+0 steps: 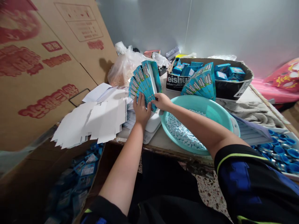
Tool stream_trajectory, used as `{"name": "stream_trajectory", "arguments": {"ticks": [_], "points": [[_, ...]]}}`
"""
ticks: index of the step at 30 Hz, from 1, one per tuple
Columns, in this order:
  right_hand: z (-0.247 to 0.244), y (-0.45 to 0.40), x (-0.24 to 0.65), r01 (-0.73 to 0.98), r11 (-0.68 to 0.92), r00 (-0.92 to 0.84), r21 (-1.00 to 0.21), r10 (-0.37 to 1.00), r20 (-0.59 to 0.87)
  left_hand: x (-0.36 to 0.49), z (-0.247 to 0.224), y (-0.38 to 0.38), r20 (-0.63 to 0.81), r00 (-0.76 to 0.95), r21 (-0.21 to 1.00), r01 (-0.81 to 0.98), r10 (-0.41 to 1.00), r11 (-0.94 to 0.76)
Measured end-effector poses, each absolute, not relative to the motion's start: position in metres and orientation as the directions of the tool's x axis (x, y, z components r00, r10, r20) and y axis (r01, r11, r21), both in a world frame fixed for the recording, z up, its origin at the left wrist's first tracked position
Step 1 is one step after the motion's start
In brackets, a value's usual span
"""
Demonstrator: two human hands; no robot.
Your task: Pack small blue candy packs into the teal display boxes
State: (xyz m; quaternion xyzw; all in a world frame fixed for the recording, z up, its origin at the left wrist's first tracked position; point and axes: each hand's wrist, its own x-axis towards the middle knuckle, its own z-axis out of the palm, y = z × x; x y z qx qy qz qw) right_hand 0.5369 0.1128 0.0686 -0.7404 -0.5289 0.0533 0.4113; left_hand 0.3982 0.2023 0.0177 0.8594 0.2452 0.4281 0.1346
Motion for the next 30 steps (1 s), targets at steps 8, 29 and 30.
{"name": "stream_trajectory", "arguments": {"ticks": [8,29,30], "points": [[0.0696,0.1128,0.5379,0.78,-0.138,0.413,-0.611,0.846,0.337,0.3971,0.019,0.2023,0.659,0.521,0.416,0.348,0.542,-0.84],[0.0733,0.1089,0.5348,0.825,-0.199,0.396,-0.529,0.871,0.29,0.3969,0.0137,0.2068,0.666,0.523,0.449,0.289,0.532,-0.846],[0.0741,0.1084,0.5343,0.829,-0.203,0.394,-0.521,0.874,0.285,0.3973,0.0136,0.2064,0.673,0.522,0.444,0.282,0.524,-0.851]]}}
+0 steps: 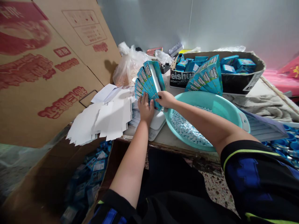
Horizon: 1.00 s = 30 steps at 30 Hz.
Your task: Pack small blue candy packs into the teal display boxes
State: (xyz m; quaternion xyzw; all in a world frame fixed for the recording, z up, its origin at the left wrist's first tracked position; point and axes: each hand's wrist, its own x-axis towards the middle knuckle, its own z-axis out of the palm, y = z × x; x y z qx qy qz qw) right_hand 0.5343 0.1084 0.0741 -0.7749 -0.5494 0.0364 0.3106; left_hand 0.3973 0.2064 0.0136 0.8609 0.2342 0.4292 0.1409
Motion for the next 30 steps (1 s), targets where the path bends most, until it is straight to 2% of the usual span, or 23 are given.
{"name": "stream_trajectory", "arguments": {"ticks": [9,16,26,30], "points": [[0.081,0.104,0.527,0.865,-0.272,0.395,-0.422,0.888,0.237,0.396,0.014,0.201,0.757,0.44,0.405,0.263,0.483,-0.875],[0.085,0.102,0.524,0.887,-0.249,0.347,-0.389,0.914,0.208,0.396,0.015,0.204,0.712,0.544,0.357,0.264,0.444,-0.896],[0.087,0.101,0.522,0.899,-0.261,0.343,-0.351,0.918,0.197,0.394,0.016,0.201,0.693,0.536,0.392,0.28,0.482,-0.876],[0.087,0.1,0.52,0.903,-0.311,0.378,-0.298,0.903,0.204,0.396,0.022,0.193,0.658,0.518,0.434,0.331,0.546,-0.838]]}}
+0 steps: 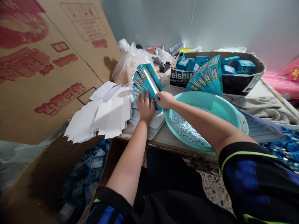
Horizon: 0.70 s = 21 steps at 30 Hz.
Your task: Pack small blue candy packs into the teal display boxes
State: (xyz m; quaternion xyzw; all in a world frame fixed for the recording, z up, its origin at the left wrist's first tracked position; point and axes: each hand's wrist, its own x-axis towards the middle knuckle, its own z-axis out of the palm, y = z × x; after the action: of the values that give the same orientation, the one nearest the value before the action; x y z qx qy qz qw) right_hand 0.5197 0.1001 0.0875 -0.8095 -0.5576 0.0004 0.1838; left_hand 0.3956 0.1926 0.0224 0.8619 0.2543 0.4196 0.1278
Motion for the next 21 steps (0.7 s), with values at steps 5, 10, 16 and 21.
{"name": "stream_trajectory", "arguments": {"ticks": [5,10,16,21], "points": [[0.087,0.098,0.516,0.863,-0.432,0.488,-0.261,0.847,0.21,0.356,0.046,0.197,0.629,0.375,0.482,0.499,0.681,-0.72],[0.084,0.097,0.515,0.834,-0.486,0.536,-0.26,0.826,0.176,0.264,0.052,0.212,0.634,0.135,0.544,0.622,0.762,-0.563],[0.087,0.097,0.51,0.808,-0.535,0.572,-0.247,0.813,0.109,0.188,0.02,0.198,0.123,0.197,0.438,0.869,0.973,-0.232],[0.089,0.087,0.504,0.808,-0.511,0.566,-0.295,0.811,0.146,0.175,0.012,0.181,0.09,0.318,0.317,0.889,0.944,-0.33]]}}
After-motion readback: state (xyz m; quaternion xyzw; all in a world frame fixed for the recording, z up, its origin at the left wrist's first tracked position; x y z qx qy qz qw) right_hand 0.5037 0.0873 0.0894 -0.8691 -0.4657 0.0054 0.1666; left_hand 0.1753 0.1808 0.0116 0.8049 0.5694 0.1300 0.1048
